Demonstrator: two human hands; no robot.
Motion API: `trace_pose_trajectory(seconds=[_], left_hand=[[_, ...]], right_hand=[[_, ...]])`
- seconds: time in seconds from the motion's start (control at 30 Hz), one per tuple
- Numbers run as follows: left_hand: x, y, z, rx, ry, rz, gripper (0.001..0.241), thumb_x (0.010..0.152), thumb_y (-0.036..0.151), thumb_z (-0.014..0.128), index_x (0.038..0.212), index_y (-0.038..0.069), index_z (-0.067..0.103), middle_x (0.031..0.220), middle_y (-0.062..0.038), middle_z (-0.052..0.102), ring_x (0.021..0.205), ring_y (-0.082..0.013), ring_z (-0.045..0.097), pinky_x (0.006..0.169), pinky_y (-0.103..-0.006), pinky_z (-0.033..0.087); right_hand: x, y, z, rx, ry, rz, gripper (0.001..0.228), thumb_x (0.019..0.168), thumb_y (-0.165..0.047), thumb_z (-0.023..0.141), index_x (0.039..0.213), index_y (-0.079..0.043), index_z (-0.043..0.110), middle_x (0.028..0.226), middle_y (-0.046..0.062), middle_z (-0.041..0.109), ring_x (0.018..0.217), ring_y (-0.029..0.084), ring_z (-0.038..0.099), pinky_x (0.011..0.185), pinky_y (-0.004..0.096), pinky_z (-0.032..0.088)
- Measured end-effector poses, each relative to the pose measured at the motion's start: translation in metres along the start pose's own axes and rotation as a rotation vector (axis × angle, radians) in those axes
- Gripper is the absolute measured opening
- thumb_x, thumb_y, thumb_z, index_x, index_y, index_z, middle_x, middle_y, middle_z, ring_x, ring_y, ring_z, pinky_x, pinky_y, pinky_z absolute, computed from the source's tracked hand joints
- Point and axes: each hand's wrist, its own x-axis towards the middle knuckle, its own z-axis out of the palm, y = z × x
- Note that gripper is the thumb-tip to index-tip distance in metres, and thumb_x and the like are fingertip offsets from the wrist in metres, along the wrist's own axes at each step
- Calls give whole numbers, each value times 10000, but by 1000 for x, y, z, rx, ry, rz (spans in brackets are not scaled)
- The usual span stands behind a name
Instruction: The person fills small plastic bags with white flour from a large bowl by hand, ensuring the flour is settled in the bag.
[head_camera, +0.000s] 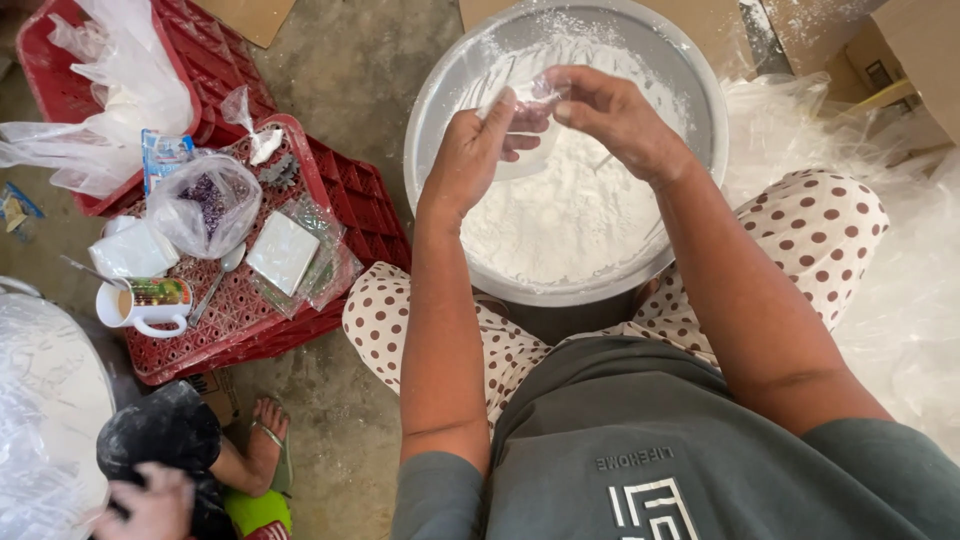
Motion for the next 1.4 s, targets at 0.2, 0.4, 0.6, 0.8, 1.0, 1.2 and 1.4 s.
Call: trace_pose_trajectory(seconds=[0.2,0.4,0.6,0.8,1.0,1.2,1.4], left_hand=[[-11,17,8,148,344,190,76,849,75,754,920,78,780,785,-26,760,652,-85,622,632,-212,551],[-14,21,13,75,337,207,99,859,132,763,912,48,771,705,-44,731,624,-98,652,581,-210,558],[-4,3,28,79,337,491,265,994,225,710,1257,238,684,887,47,609,799,-85,589,805,-239,584],[5,-35,43,-193,-107,178,811,723,346,902,1419,136,543,1376,-196,674,1342,-365,599,1200,-555,402],[1,-11,89,-118,-277,152,286,991,277,554,967,80,760,934,-39,789,980,-161,745,1000,-321,550],[-10,-18,99,233,-270,213,702,965,579,545,1552,249,345,1642,-102,402,1514,-339,385,1217,-586,334],[-29,-30,68,-51,-76,298,513,1089,189,593,1570,153,418,1528,-157,520,1442,-268,450,1243,-480,339]], right_hand=[[-3,-5,-3,-67,146,2,60,1025,-81,694,1072,-48,710,874,41,693,781,80,611,765,203,513],[-11,-4,-10,-79,105,-52,59,1028,-85,680,1083,-75,695,977,38,669,854,99,613,832,227,558],[-5,-25,-4,-193,49,-58,99,1037,-178,688,1062,-92,730,896,68,701,781,117,619,726,246,557],[-9,-59,-7,-165,-5,-54,110,1068,-72,656,1159,-55,715,856,44,670,727,68,556,657,176,471],[-17,-65,-28,-295,14,-155,95,1125,-40,604,1181,-5,673,924,85,649,758,113,596,669,222,513],[-66,-84,-103,-393,225,-66,172,1273,39,488,1158,26,616,1020,124,653,863,160,634,814,236,592],[-169,-81,-189,-558,446,29,138,1296,62,481,1296,47,618,1084,138,663,876,171,634,793,249,576]])
